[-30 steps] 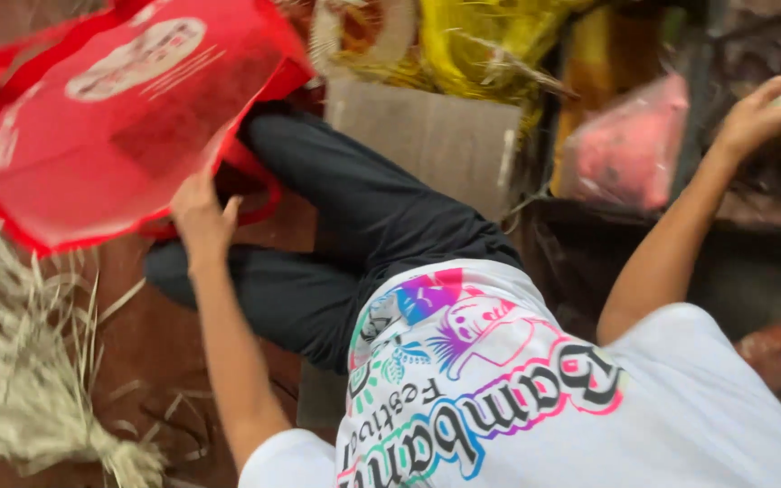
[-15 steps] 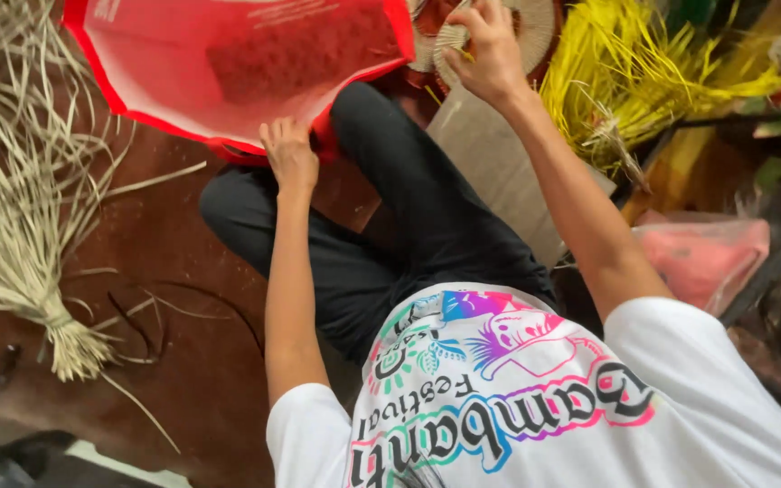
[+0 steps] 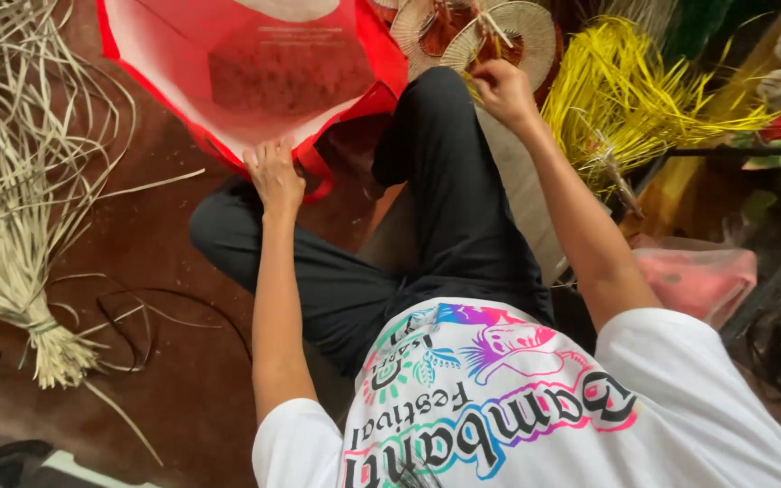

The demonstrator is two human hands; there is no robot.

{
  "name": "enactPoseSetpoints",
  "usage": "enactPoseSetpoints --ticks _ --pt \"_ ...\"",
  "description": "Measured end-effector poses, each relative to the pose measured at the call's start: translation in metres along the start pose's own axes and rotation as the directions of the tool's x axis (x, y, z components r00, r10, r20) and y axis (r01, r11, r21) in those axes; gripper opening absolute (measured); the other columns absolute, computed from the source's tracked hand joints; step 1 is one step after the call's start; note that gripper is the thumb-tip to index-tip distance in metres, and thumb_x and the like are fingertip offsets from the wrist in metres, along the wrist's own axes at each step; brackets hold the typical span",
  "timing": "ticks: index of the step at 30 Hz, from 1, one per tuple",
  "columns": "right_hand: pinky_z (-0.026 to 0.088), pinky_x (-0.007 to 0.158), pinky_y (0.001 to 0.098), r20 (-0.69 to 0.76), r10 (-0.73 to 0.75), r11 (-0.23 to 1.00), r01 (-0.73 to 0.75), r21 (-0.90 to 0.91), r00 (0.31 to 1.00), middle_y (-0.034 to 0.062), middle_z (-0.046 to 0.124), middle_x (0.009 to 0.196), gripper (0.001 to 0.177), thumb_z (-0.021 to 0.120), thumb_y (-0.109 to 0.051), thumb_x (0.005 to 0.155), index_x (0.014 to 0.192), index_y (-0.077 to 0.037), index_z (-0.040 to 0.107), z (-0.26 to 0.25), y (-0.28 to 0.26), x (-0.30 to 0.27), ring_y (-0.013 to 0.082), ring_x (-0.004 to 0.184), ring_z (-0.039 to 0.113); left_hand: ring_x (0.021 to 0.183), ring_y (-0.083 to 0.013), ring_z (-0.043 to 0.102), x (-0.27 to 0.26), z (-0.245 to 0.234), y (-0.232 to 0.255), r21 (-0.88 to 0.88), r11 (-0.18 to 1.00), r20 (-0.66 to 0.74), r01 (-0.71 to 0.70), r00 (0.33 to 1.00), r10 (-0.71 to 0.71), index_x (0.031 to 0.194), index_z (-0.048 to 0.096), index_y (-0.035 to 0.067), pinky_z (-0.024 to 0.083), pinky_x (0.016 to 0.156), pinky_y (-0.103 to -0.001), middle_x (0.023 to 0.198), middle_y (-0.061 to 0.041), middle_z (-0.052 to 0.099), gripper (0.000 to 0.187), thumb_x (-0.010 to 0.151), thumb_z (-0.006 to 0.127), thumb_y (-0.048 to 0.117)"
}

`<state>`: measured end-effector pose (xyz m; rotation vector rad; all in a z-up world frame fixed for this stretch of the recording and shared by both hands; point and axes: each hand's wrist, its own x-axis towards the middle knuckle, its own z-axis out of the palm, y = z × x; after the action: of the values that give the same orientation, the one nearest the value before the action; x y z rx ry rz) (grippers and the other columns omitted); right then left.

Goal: Finalizing a hand-woven fan by weaving natural fibers and organizing materials into a bag.

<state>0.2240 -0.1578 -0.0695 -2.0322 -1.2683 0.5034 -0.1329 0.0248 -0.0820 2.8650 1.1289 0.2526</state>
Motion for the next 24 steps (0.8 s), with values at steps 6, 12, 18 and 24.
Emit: enactPoseSetpoints --ticks 6,12,18,24 --pt "0.046 0.069 0.0387 -0.104 0.143 0.990 -0.141 0.025 0.984 0.0120 0.060 0.087 0.011 0.057 -0.010 0.086 0.095 -0.008 0.064 -0.034 0.036 -0.060 0.0267 0.079 0.057 0.100 -0.0267 0.046 -0.011 -0.006 0.000 -0.098 0.995 -0.086 -0.027 0.996 0.018 0.115 0.054 0.007 0.023 0.094 -0.046 0.100 -0.011 0.052 0.065 0.052 0.064 -0.003" --pt "0.047 0.072 0.0352 -0.227 0.063 0.993 -0.038 0.113 0.972 0.0132 0.061 0.082 0.014 0.059 -0.007 0.082 0.093 -0.010 0.066 -0.023 0.014 -0.095 0.0281 0.079 0.059 0.106 -0.0273 0.042 -0.029 -0.047 0.010 -0.106 0.994 -0.040 -0.008 0.999 0.003 0.114 0.051 0.006 0.024 0.093 -0.045 0.107 -0.013 0.048 0.058 0.061 0.074 0.007" --pt "0.046 0.070 0.0311 -0.250 -0.173 0.982 0.185 0.028 0.953 0.0064 0.058 0.079 0.013 0.062 -0.009 0.078 0.090 -0.012 0.065 -0.003 -0.047 -0.083 0.0246 0.074 0.057 0.103 -0.0222 0.046 -0.029 -0.001 0.000 -0.054 0.996 -0.051 -0.074 0.996 0.072 0.091 0.059 0.011 0.028 0.091 -0.039 0.101 -0.007 0.052 0.029 0.064 0.070 0.007" --pt "0.042 0.067 0.0380 -0.229 -0.331 0.936 0.287 -0.206 0.915 0.0074 0.044 0.082 0.014 0.065 -0.007 0.069 0.082 -0.010 0.059 0.022 -0.081 -0.078 0.0305 0.077 0.048 0.104 -0.0230 0.046 -0.036 0.013 0.006 -0.077 0.993 -0.081 -0.091 0.993 0.084 0.085 0.061 0.011 0.028 0.092 -0.039 0.102 -0.008 0.053 0.023 0.063 0.068 0.008"
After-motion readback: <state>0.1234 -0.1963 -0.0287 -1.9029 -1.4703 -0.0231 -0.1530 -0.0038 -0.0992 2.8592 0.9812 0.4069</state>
